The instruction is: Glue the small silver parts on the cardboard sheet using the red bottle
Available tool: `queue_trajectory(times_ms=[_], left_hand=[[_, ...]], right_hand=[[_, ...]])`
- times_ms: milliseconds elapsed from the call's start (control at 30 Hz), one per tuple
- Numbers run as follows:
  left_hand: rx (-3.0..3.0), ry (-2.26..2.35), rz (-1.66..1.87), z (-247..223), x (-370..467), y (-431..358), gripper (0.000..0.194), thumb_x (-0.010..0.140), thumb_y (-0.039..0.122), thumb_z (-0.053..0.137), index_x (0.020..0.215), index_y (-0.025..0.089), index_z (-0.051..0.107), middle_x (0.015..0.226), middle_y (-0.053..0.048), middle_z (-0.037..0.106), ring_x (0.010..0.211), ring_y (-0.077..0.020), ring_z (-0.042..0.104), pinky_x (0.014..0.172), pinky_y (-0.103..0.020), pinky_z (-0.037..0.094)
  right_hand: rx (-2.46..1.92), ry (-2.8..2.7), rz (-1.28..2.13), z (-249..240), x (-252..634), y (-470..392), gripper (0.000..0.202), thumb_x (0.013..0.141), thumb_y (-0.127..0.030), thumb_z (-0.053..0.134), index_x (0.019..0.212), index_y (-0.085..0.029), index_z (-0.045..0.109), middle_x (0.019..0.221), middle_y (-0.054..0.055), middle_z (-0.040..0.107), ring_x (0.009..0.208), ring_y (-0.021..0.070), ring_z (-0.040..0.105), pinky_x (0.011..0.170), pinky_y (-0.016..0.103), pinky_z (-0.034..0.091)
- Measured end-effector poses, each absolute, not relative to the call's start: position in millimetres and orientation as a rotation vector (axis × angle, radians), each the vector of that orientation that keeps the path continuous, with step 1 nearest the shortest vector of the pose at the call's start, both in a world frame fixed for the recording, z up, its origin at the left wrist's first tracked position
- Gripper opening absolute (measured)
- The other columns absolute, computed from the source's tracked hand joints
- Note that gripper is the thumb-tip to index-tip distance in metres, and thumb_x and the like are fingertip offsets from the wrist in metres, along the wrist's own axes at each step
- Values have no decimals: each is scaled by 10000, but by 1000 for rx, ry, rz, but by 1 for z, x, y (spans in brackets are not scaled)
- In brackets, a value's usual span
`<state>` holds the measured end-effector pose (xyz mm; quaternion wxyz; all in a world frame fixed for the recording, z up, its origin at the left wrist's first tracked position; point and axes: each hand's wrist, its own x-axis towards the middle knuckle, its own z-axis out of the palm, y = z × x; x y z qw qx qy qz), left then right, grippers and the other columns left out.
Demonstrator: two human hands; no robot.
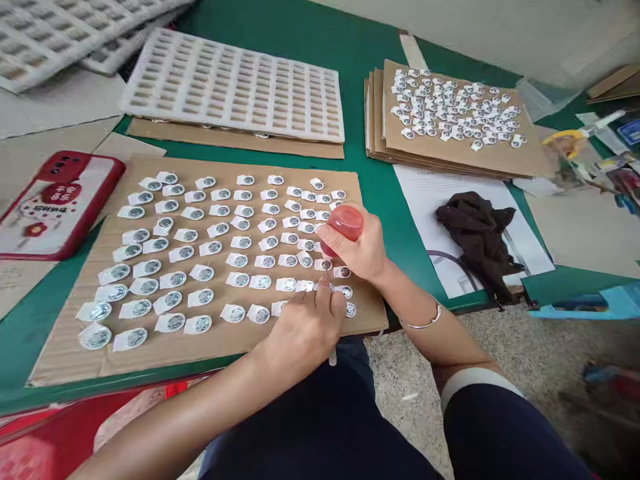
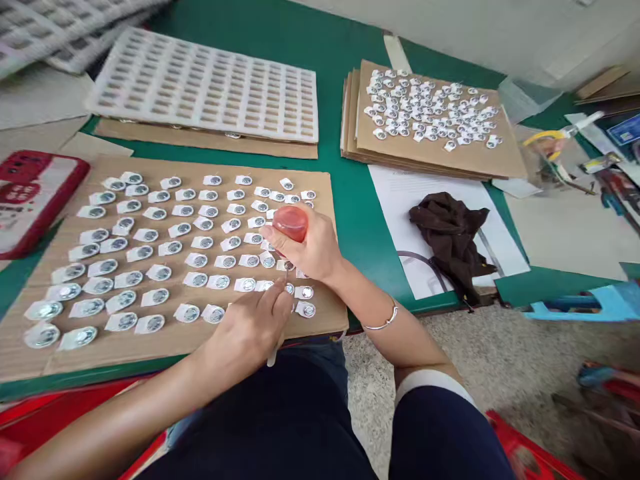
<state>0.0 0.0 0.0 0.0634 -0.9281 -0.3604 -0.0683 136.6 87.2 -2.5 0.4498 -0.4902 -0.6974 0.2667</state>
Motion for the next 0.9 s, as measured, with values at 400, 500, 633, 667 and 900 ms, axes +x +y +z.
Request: queue_trajectory(times_ms=[400,500,633,667,900], left_hand=[[-2797,-1084,-323,-2,0,4,172,755,-2,355,738,151,430,716,-120,601,522,-195,535,472,-309,465],[-2809,-1087,-333,-1,0,4,169,758,4,359,734,156,427,707,-109,590,503,-190,519,472,-314,465],[-2848,-1113,-313,0,-2,4,178,749,-2,352,742,159,429,701,-93,573,490,-190,503,453,-315,450],[-2865,-1120,-308,1,-3,5,181,747,-3,349,742,157,431,695,-88,566,485,-187,497,448,-313,443],[-3083,-1246,-289,4,-14,15,111,755,57,391,767,152,447,746,-62,521,574,-180,502,493,-300,400]], right_hand=[[-1219,-1751,575,-5,139,91,249,732,-430,609,739,-192,535,671,-16,587,610,106,540,609,276,473],[-1233,-1749,571,-5,139,92,257,735,-439,604,757,-192,536,663,-18,588,607,107,545,604,276,475],[-1234,-1745,534,-5,140,93,267,723,-441,615,782,-191,545,681,-15,598,620,109,553,606,271,477],[-1233,-1746,526,-6,140,94,270,720,-442,618,787,-191,547,688,-13,600,623,110,553,607,270,477],[-1221,-1761,514,-4,142,95,270,715,-440,625,779,-190,546,710,-7,597,633,110,546,618,266,462]])
